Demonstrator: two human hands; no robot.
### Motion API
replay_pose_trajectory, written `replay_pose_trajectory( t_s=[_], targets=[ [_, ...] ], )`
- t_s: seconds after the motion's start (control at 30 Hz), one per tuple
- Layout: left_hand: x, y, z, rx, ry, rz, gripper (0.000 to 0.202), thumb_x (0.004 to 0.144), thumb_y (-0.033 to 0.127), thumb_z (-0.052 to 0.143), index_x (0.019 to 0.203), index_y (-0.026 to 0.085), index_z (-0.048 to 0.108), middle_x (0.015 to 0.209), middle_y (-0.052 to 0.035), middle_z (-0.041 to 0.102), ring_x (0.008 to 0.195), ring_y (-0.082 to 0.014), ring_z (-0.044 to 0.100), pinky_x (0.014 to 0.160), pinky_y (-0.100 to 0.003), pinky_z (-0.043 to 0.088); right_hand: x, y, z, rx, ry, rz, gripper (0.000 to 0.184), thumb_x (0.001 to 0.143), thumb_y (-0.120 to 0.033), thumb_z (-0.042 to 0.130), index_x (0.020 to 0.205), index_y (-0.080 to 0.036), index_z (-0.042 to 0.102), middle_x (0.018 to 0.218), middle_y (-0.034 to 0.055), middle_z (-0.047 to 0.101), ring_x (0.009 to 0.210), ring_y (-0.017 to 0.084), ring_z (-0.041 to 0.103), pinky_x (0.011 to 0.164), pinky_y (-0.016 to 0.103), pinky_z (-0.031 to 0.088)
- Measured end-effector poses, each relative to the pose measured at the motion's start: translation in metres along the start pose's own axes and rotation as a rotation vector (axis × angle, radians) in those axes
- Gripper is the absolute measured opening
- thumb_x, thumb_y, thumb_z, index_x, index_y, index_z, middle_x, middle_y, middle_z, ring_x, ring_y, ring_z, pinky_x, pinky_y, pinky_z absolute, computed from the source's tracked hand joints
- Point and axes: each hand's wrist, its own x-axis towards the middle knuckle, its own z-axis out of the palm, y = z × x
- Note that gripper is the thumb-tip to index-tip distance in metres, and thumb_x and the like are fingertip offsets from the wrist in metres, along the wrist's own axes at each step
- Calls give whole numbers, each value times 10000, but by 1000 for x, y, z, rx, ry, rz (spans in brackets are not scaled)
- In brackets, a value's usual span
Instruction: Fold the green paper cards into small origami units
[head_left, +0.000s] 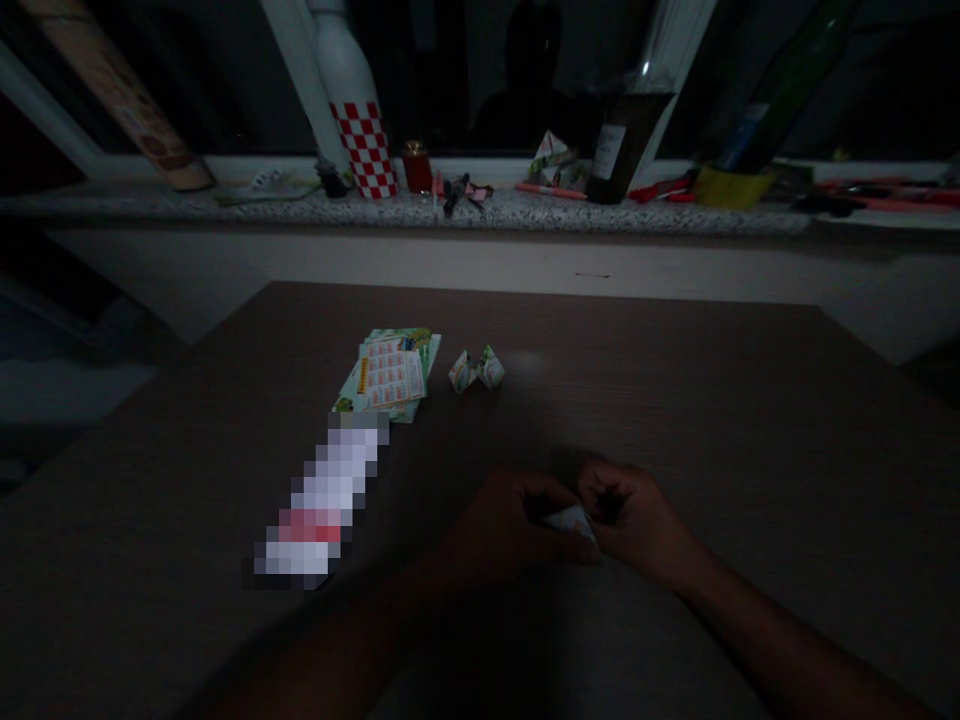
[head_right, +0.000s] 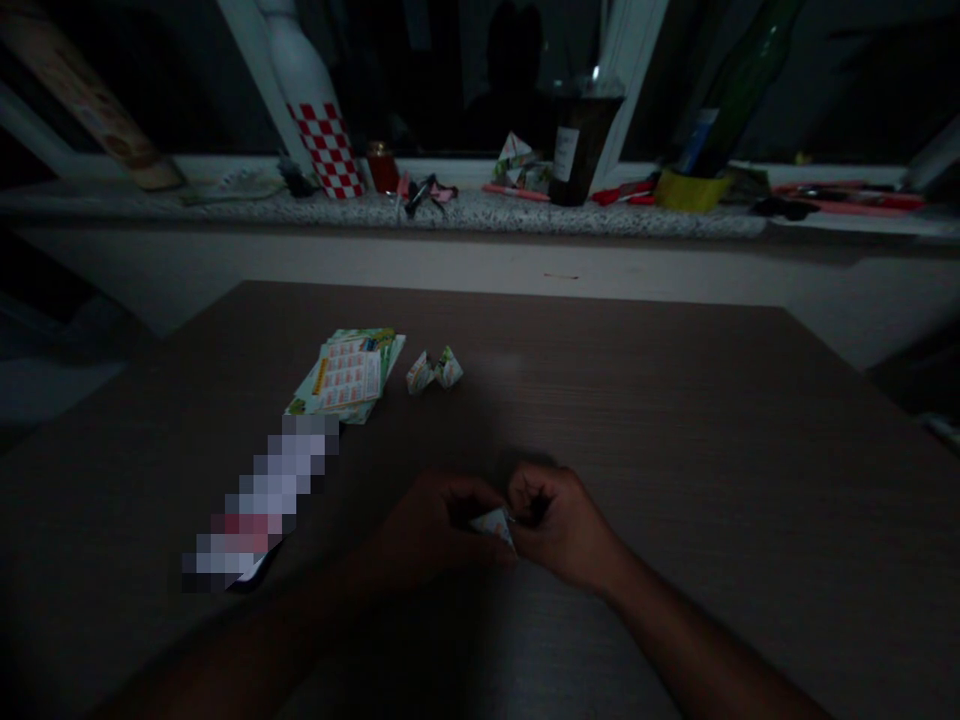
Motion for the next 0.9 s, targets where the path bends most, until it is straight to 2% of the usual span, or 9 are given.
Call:
replay_pose_trajectory(
  t_s=[0.43,0.63,0.73,0.9],
  targets=[
    [-2,5,1,99,0,29,304,581,301,823,815,138,720,779,-23,686,742,-166,607,658,-234,425,-2,7,-1,-33,-58,-33,223,648,-124,564,542,-196,381,533,-63,365,512,83,323,476,203,278],
    [0,2,0,-47,-2,-41,340,538,286,844,821,140,723,761,-12,684,704,-149,598,633,-226,430,-3,2,-2,-38,-47,-43,254,682,-166,576,545,-200,366,524,-69,334,491,76,298,456,198,261],
    [1,4,-2,-142,19,-48,303,543,254,839,797,136,726,727,-4,677,670,-133,588,635,-226,433,-3,-1,-5,-17,-11,-53,231,736,-226,582,584,-198,410,552,-53,385,505,88,354,473,207,306],
    [2,11,-6,-160,100,79,203,577,211,821,744,141,729,720,6,661,684,-120,575,640,-210,426,-4,-3,-6,-52,-19,-70,142,798,-286,615,726,-182,552,636,-11,519,580,120,481,537,232,388]
  ],
)
